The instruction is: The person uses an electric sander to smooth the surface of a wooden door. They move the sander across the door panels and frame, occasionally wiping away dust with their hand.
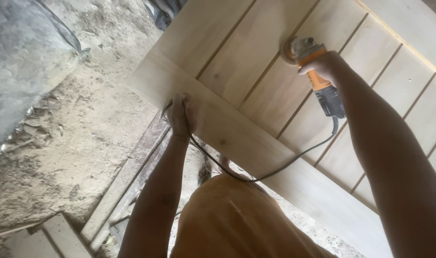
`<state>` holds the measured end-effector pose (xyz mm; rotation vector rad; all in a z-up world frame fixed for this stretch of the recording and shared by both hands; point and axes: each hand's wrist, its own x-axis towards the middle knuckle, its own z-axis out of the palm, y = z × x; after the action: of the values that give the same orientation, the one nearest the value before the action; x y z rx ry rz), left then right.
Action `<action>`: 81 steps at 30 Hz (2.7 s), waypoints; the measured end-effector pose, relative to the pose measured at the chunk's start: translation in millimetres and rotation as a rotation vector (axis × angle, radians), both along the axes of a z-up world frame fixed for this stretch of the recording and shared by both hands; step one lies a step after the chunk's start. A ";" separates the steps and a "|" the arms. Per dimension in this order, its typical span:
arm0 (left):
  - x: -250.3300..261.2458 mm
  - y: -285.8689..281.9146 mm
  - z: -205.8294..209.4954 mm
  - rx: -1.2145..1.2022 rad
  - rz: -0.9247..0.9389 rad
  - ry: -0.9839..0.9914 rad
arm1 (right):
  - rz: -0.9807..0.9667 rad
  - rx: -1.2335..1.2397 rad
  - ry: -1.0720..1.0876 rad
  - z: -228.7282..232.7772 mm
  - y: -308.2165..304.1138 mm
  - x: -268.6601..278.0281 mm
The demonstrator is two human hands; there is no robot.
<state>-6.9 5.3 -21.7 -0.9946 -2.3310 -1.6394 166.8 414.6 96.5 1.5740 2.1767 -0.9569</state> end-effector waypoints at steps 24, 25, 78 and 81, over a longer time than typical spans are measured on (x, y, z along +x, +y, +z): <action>2.5 -2.0 27.4 -0.001 -0.087 -0.034 | -0.157 -0.063 0.170 -25.4 18.3 60.9; 2.7 -5.5 24.1 -0.005 -0.105 -0.049 | -0.158 -0.091 0.181 -24.7 5.2 64.9; -4.4 -9.2 -18.4 -0.151 -0.027 0.057 | -0.167 -0.073 0.260 -19.7 49.3 20.5; -1.0 -8.0 -8.6 -0.188 -0.043 -0.020 | -0.417 -0.146 0.240 -18.4 82.4 15.2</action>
<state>-7.8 -2.7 -30.3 -1.0740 -2.5320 -1.4723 182.1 496.9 78.1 1.9686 1.8974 -1.4589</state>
